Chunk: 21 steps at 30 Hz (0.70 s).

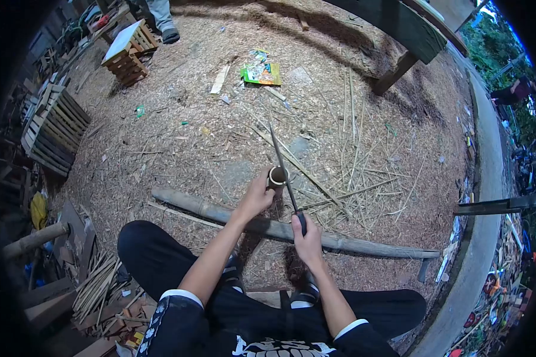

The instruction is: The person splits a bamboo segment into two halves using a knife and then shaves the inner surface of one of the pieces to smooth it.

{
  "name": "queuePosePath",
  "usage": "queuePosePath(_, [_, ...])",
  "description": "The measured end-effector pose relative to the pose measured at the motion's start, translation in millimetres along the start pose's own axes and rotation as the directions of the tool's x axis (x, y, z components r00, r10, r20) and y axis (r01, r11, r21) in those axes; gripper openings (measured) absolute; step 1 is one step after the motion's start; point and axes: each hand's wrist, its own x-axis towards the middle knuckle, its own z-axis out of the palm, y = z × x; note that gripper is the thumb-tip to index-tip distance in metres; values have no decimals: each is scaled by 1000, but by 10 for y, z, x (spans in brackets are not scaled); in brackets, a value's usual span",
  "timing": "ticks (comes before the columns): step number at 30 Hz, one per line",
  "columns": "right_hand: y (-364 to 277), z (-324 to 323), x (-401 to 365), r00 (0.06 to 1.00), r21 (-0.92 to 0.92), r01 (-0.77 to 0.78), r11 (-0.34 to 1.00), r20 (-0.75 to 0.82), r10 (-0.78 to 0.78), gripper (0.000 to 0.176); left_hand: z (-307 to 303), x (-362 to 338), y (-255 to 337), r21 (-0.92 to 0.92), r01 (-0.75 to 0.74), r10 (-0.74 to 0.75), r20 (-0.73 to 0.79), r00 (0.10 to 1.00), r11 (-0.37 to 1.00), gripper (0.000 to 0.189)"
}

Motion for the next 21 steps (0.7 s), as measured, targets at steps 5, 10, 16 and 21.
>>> queuePosePath(5, [65,6,65,1000,-79,17,997,-15,-18,48,-35,22,13,-44,23,-21,34,999,999,65])
queuePosePath(10, [44,8,60,999,-51,50,997,-9,-50,47,15,-4,-133,42,-29,30,-14,999,999,67])
queuePosePath(16, [66,27,107,1000,-81,9,997,-25,-11,48,24,41,-87,-13,23,-22,54,998,1000,69])
queuePosePath(21, [102,57,170,998,-97,52,994,-17,-54,49,43,53,-134,-121,70,-65,43,997,990,71])
